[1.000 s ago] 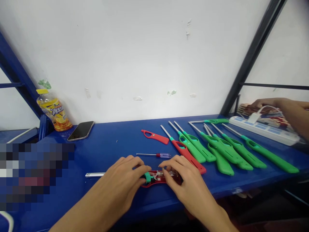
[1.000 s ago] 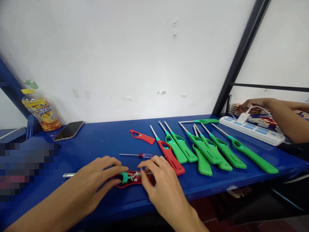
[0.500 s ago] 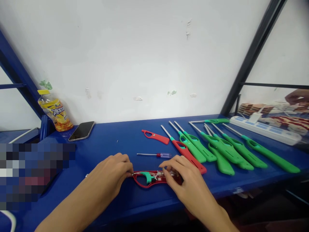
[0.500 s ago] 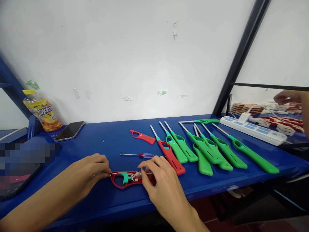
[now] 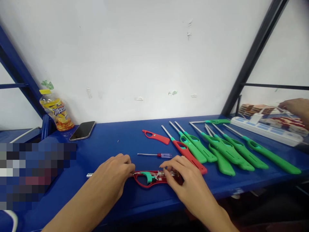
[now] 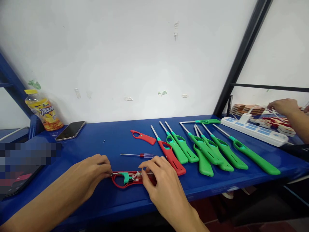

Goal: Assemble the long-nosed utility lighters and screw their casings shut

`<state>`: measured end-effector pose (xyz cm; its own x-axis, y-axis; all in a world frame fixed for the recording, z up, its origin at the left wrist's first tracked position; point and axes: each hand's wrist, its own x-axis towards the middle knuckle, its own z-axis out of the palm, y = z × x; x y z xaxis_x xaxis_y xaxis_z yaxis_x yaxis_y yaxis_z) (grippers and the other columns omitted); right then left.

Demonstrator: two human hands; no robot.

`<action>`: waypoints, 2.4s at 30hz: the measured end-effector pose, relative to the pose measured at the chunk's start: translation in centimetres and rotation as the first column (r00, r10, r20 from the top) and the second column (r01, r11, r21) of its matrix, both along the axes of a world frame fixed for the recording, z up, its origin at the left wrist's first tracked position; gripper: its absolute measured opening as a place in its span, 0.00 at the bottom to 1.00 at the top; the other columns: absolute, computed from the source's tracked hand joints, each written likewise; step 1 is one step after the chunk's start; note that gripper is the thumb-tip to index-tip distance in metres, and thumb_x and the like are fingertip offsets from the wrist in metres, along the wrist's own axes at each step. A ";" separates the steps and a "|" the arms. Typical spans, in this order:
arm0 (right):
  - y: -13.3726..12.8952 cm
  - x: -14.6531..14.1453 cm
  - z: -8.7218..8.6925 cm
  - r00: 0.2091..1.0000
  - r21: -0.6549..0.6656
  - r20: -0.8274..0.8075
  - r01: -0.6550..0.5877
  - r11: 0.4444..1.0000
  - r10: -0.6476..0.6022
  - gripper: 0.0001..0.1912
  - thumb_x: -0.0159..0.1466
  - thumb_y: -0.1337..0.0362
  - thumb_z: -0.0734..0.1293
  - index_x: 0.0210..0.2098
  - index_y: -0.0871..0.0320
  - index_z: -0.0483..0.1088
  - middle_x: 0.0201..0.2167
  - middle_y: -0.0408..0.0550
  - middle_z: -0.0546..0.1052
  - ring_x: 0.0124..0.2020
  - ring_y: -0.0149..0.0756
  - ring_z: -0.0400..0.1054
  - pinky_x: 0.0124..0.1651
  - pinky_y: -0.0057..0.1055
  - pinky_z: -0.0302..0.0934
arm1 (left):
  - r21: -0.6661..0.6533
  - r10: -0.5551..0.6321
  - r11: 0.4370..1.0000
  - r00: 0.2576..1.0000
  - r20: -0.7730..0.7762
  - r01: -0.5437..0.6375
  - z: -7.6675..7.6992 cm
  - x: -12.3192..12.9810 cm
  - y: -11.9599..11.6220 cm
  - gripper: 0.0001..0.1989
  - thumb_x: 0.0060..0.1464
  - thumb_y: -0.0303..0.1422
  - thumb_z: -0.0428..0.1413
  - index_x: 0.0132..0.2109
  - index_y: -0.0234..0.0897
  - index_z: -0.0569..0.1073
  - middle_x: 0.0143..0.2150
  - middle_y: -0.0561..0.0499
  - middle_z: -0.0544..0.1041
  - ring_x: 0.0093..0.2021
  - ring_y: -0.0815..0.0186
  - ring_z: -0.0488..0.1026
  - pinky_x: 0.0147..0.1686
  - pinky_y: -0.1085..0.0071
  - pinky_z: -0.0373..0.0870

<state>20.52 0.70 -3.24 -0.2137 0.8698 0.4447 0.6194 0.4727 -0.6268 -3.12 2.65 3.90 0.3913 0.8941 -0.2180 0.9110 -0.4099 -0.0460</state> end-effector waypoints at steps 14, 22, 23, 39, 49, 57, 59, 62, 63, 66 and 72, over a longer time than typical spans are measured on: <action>0.1 -0.1 0.0 1.000 0.018 0.012 0.000 1.000 0.000 0.11 0.72 0.70 0.64 0.44 0.50 0.77 0.40 0.47 0.79 0.43 0.43 0.74 0.46 0.38 0.69 | 0.006 0.018 1.000 1.000 -0.014 -0.018 -0.1 0.0 -0.2 0.23 0.63 0.14 0.45 0.47 0.37 0.82 0.52 0.42 0.80 0.53 0.52 0.77 0.54 0.57 0.74; 0.2 -0.1 -0.1 1.000 0.002 0.002 -0.006 1.000 0.006 0.11 0.73 0.70 0.64 0.44 0.50 0.77 0.41 0.47 0.79 0.43 0.43 0.74 0.46 0.39 0.68 | 0.050 0.001 0.999 1.000 0.006 -0.002 -0.8 -0.5 -0.1 0.24 0.62 0.14 0.44 0.46 0.37 0.81 0.50 0.42 0.80 0.50 0.53 0.78 0.51 0.56 0.75; 0.2 -0.1 -0.1 1.000 0.003 0.002 -0.006 1.000 0.006 0.11 0.73 0.70 0.64 0.44 0.51 0.77 0.41 0.47 0.79 0.43 0.43 0.74 0.46 0.39 0.68 | 0.054 -0.005 0.999 1.000 0.009 0.004 -0.8 -0.5 0.0 0.24 0.63 0.14 0.44 0.46 0.38 0.81 0.49 0.42 0.80 0.50 0.53 0.78 0.51 0.57 0.75; 0.1 0.0 -0.3 1.000 0.008 -0.003 -0.005 1.000 0.005 0.11 0.73 0.70 0.64 0.45 0.50 0.77 0.41 0.46 0.79 0.43 0.43 0.74 0.47 0.39 0.69 | 0.024 0.031 0.999 0.999 0.011 -0.031 -0.4 -0.1 -0.2 0.21 0.69 0.18 0.43 0.45 0.37 0.80 0.49 0.42 0.79 0.50 0.52 0.77 0.50 0.57 0.74; 0.0 -0.1 -0.2 1.000 0.005 -0.006 -0.007 1.000 0.007 0.11 0.73 0.70 0.64 0.44 0.50 0.77 0.41 0.46 0.79 0.43 0.43 0.74 0.46 0.38 0.68 | 0.026 0.030 0.999 0.999 0.042 -0.031 -0.6 -0.3 -0.1 0.19 0.70 0.19 0.44 0.45 0.36 0.79 0.49 0.41 0.78 0.50 0.51 0.77 0.51 0.56 0.73; 0.2 0.0 -0.3 1.000 -0.002 -0.011 -0.018 1.000 0.018 0.10 0.73 0.69 0.64 0.45 0.51 0.77 0.41 0.46 0.78 0.43 0.42 0.73 0.46 0.39 0.68 | 0.007 0.048 0.999 0.998 0.035 -0.048 -0.6 -0.1 0.0 0.19 0.70 0.19 0.45 0.45 0.36 0.79 0.49 0.42 0.78 0.50 0.52 0.76 0.51 0.56 0.73; 0.2 0.0 -0.4 1.000 -0.002 -0.012 -0.015 1.000 0.015 0.10 0.73 0.69 0.64 0.45 0.51 0.77 0.41 0.46 0.78 0.43 0.42 0.73 0.46 0.39 0.68 | 0.010 0.048 0.999 0.998 0.045 -0.048 -0.5 -0.2 -0.1 0.19 0.70 0.19 0.45 0.45 0.36 0.80 0.49 0.42 0.78 0.50 0.52 0.76 0.51 0.56 0.73; 0.2 0.0 -0.4 1.000 0.004 -0.010 -0.015 1.000 0.015 0.10 0.74 0.69 0.64 0.45 0.50 0.77 0.41 0.46 0.78 0.43 0.42 0.73 0.47 0.39 0.68 | 0.010 0.052 0.999 0.997 0.052 -0.053 -0.5 -0.2 -0.2 0.19 0.71 0.20 0.45 0.45 0.36 0.80 0.48 0.42 0.78 0.49 0.52 0.76 0.51 0.56 0.73; 0.2 0.0 -0.4 1.000 0.006 -0.009 -0.016 1.000 0.016 0.10 0.74 0.69 0.64 0.45 0.50 0.77 0.41 0.46 0.78 0.43 0.42 0.73 0.47 0.39 0.68 | 0.012 0.053 0.998 0.997 0.055 -0.054 -0.5 -0.2 -0.2 0.19 0.71 0.20 0.45 0.45 0.36 0.80 0.48 0.42 0.78 0.49 0.52 0.76 0.51 0.55 0.73; 0.1 0.0 -0.4 1.000 0.009 -0.008 -0.017 1.000 0.017 0.10 0.74 0.69 0.64 0.45 0.50 0.77 0.42 0.46 0.78 0.43 0.42 0.73 0.47 0.39 0.68 | 0.010 0.057 0.998 0.997 0.057 -0.057 -0.5 -0.1 -0.2 0.19 0.71 0.20 0.45 0.45 0.36 0.80 0.48 0.42 0.78 0.49 0.52 0.76 0.51 0.55 0.73; 0.1 0.0 -0.3 1.000 0.003 -0.007 -0.021 1.000 0.021 0.11 0.74 0.69 0.63 0.45 0.50 0.77 0.42 0.46 0.78 0.44 0.42 0.73 0.47 0.39 0.67 | 0.005 0.070 0.997 0.996 0.053 -0.071 -0.4 -0.1 -0.3 0.18 0.71 0.20 0.46 0.45 0.36 0.80 0.48 0.42 0.78 0.50 0.52 0.76 0.51 0.55 0.73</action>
<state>20.49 0.81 -3.51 -0.2290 0.8636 0.4492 0.6047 0.4878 -0.6296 -3.19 2.39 3.55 0.3378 0.9213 -0.1924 0.9389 -0.3443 -0.0001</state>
